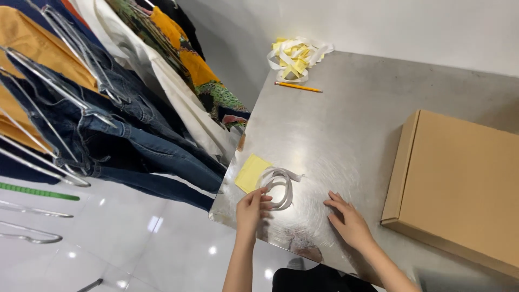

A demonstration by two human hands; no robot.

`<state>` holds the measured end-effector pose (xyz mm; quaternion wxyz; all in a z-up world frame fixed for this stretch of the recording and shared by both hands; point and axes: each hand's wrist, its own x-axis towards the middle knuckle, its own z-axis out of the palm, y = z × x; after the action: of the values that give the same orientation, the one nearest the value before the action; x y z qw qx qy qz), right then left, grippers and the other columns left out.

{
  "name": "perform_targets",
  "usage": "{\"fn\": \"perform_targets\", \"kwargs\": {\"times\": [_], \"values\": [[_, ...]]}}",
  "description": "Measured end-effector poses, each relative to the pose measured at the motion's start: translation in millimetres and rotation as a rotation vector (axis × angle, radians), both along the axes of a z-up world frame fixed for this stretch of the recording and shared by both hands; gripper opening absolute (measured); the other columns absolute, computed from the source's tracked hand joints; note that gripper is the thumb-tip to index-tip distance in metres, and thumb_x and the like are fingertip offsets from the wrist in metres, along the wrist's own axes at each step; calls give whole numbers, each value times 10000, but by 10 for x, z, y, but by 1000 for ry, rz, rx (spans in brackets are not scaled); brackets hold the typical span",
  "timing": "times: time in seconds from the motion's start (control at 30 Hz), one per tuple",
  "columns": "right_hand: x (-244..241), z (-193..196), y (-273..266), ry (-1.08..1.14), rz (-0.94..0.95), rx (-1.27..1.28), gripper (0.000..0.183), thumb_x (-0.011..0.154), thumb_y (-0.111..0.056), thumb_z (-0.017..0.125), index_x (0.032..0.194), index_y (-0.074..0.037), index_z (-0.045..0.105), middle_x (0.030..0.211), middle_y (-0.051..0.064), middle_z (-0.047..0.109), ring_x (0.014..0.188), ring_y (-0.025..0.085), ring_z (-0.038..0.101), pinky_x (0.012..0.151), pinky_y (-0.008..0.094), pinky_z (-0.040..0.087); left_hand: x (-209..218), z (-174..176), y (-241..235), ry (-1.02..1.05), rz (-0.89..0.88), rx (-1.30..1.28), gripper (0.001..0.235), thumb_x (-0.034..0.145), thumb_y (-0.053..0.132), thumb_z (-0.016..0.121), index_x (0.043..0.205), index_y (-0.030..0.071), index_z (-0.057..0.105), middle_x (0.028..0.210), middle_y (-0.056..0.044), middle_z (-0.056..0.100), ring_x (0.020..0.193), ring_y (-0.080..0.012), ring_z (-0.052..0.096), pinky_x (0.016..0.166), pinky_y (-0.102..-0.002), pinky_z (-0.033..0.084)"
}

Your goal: Unpacking a garment from a shipping box and hanging it on a clothing rack

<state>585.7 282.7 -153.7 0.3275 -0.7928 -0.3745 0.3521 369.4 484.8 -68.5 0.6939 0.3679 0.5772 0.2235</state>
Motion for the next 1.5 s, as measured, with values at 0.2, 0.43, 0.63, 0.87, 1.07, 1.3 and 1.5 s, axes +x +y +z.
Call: {"fn": "perform_targets", "kwargs": {"times": [0.2,0.43,0.63,0.87,1.07,1.3,1.5], "values": [[-323,438,-532,236,-670,56,310,998,-177,645,1238,-133,836,1338,-4,817,1284,111,701,1107,256,479,44,-125,-375,82,-136,77,340,1017,233,549,1089,73,840,621,42,340,526,-89,296,511,-256,234],[-189,507,-1599,370,-1257,428,288,1093,-84,570,1298,92,670,1270,239,739,1128,344,729,951,393,587,808,-313,-1122,56,-718,115,306,1033,247,559,1126,131,827,807,9,661,526,-112,554,523,-258,422],[333,529,-2310,632,-1544,536,535,1153,-348,377,1553,3,430,1534,145,592,1311,341,630,1088,496,529,1339,-171,-1773,40,-1009,6,328,1029,280,520,1249,200,750,1179,18,795,801,-111,708,623,-248,513],[958,60,-2689,1043,-1701,735,844,1050,-727,316,1567,-67,412,1464,165,649,1244,316,704,960,440,532,1603,-24,-2045,38,-1006,-110,390,1003,306,568,1339,175,716,1264,-5,774,927,-145,725,736,-278,532],[1218,-95,-2771,1230,-1745,700,693,1107,-711,332,1244,-91,609,1085,68,676,904,207,632,716,323,458,1809,-348,-2068,30,-805,-152,443,986,267,633,1412,145,635,1226,-72,730,914,-210,738,621,-311,549],[1280,-347,-2925,1324,-1663,748,628,1147,-666,390,961,-108,612,843,50,560,672,166,470,623,301,386,2061,-566,-2236,-37,-699,-155,847,930,409,706,1650,172,329,1577,21,460,991,-195,602,658,-367,643],[1221,-261,-2917,1231,-1635,688,565,1078,-741,506,1084,-177,532,890,52,581,699,174,488,594,297,378,2118,-187,-2222,101,-767,-56,983,828,650,636,1654,178,387,1544,-29,582,1167,-202,628,946,-367,567]]}}
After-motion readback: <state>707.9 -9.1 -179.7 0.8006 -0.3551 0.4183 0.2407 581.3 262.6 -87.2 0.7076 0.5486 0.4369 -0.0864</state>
